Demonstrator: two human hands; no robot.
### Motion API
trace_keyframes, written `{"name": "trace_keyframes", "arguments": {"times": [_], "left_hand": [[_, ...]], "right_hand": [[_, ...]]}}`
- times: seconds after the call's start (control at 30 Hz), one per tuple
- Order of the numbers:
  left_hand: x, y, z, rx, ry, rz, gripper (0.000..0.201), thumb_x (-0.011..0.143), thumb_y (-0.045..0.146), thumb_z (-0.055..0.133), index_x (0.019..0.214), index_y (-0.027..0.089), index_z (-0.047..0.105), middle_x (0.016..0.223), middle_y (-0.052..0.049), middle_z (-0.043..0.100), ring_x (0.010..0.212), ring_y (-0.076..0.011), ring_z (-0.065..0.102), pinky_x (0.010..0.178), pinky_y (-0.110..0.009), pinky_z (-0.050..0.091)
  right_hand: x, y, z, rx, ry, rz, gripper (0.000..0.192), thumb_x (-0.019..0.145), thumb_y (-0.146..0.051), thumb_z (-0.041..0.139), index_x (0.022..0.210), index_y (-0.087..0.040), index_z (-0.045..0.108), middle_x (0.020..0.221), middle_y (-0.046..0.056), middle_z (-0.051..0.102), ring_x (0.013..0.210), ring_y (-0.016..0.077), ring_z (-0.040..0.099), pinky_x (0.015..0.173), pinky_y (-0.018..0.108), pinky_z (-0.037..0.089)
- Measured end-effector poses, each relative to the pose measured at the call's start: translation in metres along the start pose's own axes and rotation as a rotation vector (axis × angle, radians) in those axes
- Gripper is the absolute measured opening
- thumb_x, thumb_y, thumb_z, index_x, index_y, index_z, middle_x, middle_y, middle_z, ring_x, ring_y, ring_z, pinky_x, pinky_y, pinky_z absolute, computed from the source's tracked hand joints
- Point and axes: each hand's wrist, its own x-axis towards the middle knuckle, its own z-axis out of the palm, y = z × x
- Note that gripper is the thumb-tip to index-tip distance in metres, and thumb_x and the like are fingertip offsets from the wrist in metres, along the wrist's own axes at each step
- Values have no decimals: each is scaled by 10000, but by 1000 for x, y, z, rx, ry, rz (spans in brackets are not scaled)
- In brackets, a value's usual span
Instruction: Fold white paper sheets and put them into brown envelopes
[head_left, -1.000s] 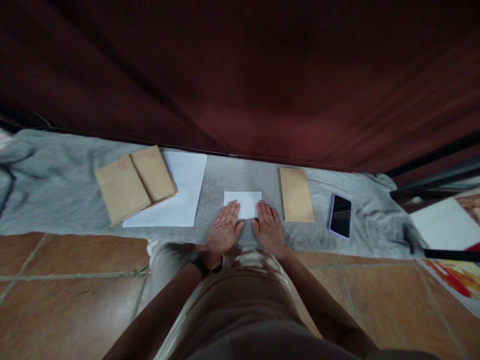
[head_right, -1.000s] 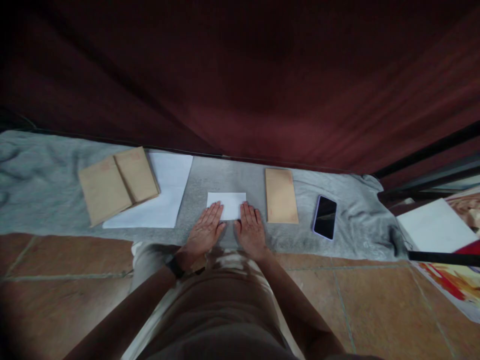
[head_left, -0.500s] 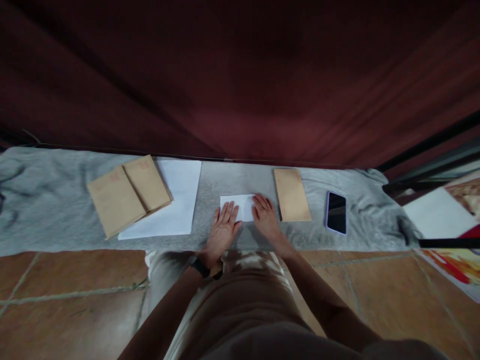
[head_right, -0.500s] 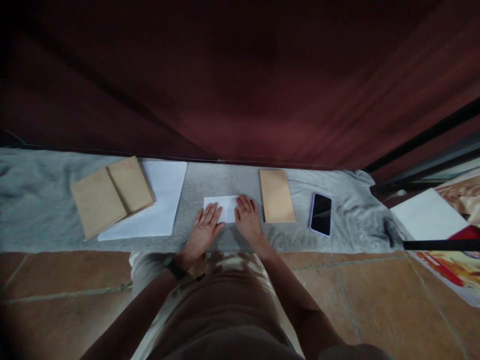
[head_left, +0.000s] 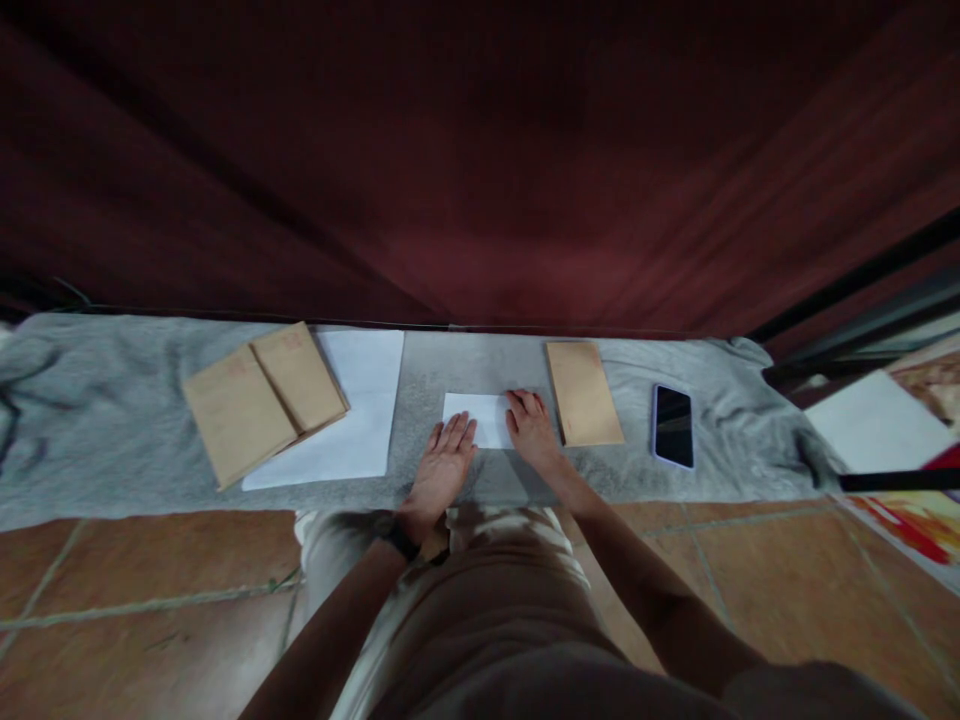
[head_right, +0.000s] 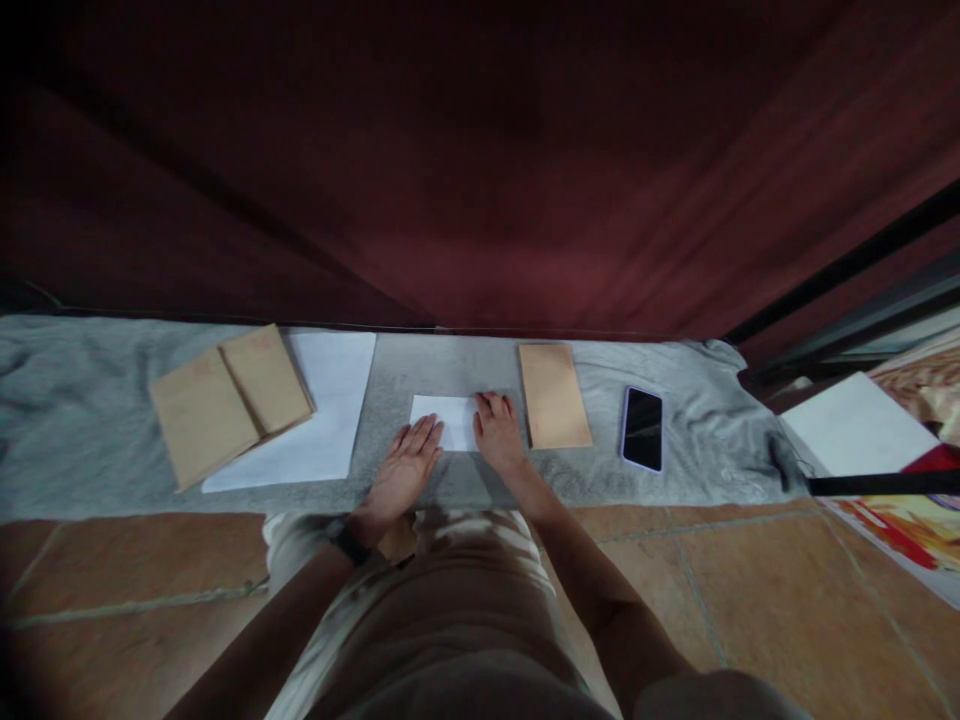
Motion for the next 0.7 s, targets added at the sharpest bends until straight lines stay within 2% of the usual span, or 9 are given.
{"name": "trace_keyframes", "arguments": {"times": [0.27,0.43,0.53,0.7], "left_hand": [[0,17,-8,41,11,-78,447,1052,303,361,1444,186,541,1545,-136,530,1428,-296,485,1163,-505,397],[9,8,-6,-96,178,-240,453,1030,354,412,1430,191,548,1554,-153,501,1373,-320,523,1097,-504,480],[18,-2,-1,-175,251,-359,454,979,274,459,1410,172,557,1392,-156,622,1281,-310,589,1079,-494,509],[30,-12,1,-241,229,-485,531,881,175,515,1409,144,563,1166,-147,691,1034,-282,691,988,-441,571]], "right_hand": [[1,0,4,-21,3,-11,413,1044,-194,422,1418,-114,578,1394,154,593,1344,237,488,1229,427,313],[2,2,6,-29,-17,-15,424,1040,-197,439,1439,-127,564,1402,154,591,1354,236,485,1233,429,318],[1,2,7,-31,-12,-11,433,1043,-200,428,1454,-147,553,1414,149,589,1352,241,487,1229,458,326],[0,2,6,-18,-11,-20,438,1047,-202,408,1453,-131,555,1399,154,598,1353,249,482,1227,458,334]]}}
